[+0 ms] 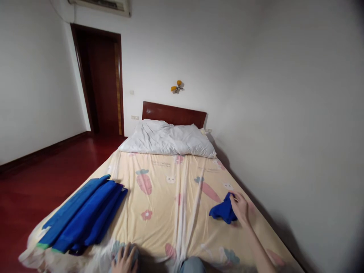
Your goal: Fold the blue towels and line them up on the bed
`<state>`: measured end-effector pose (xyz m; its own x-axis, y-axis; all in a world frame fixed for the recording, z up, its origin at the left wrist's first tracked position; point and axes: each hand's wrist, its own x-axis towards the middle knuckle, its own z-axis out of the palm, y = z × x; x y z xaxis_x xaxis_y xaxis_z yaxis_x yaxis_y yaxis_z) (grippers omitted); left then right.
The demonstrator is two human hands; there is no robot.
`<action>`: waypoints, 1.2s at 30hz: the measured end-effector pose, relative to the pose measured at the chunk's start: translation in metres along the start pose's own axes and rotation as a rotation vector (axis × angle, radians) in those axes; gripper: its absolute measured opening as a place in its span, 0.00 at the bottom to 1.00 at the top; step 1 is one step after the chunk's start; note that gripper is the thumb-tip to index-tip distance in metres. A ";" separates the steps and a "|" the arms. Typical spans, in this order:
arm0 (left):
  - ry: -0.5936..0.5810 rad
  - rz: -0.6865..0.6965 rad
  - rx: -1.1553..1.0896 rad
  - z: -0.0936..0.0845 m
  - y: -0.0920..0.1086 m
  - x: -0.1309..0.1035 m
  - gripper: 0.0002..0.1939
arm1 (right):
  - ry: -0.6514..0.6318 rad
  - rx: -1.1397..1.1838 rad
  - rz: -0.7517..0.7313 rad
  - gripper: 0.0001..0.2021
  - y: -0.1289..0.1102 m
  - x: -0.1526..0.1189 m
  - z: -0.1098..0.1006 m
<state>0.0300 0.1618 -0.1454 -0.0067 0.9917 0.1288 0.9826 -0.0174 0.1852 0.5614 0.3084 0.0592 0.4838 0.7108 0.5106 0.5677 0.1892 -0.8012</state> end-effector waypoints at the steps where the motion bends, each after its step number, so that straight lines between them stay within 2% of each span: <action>1: -0.002 0.028 -0.119 -0.017 0.004 0.004 0.20 | -0.106 0.047 -0.034 0.19 -0.027 -0.004 0.000; 3: 0.046 0.148 -0.447 -0.062 0.024 0.013 0.17 | -0.326 0.115 -0.075 0.15 -0.083 -0.023 0.004; 4: 0.083 0.187 -0.618 -0.089 0.038 0.017 0.18 | -0.424 0.140 -0.089 0.14 -0.111 -0.036 0.006; 6: 0.080 0.249 -0.918 -0.145 0.073 0.023 0.20 | -0.603 0.182 -0.142 0.11 -0.165 -0.067 0.014; 8: 0.058 0.306 -1.101 -0.194 0.107 0.026 0.22 | -0.766 0.210 -0.194 0.12 -0.216 -0.100 0.023; 10: 0.028 0.374 -1.201 -0.233 0.129 0.025 0.22 | -0.923 0.215 -0.249 0.14 -0.260 -0.130 0.031; 13: -0.031 0.420 -1.233 -0.265 0.133 0.021 0.19 | -1.029 0.183 -0.328 0.16 -0.311 -0.162 0.038; 16: 0.019 0.445 -1.160 -0.273 0.113 0.018 0.17 | -0.985 0.126 -0.431 0.18 -0.339 -0.177 0.040; 20: 0.130 0.479 -0.981 -0.267 0.076 0.017 0.15 | -0.873 0.048 -0.605 0.17 -0.351 -0.184 0.046; 24: 0.072 0.458 -0.885 -0.263 0.031 0.010 0.15 | -0.739 -0.050 -0.766 0.17 -0.352 -0.189 0.047; 28: 0.035 0.422 -0.784 -0.278 -0.013 -0.002 0.19 | -0.689 -0.114 -0.810 0.19 -0.343 -0.193 0.038; 32: 0.143 0.453 -0.693 -0.315 -0.038 -0.012 0.18 | -0.670 -0.136 -0.703 0.21 -0.306 -0.197 0.040; 36: 0.312 0.502 -0.619 -0.354 -0.045 -0.019 0.17 | -0.681 -0.170 -0.512 0.16 -0.239 -0.222 0.070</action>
<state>-0.0803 0.0986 0.1887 0.2622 0.7689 0.5831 0.6046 -0.6019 0.5217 0.2711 0.1527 0.1154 -0.3315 0.8271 0.4538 0.7244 0.5313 -0.4392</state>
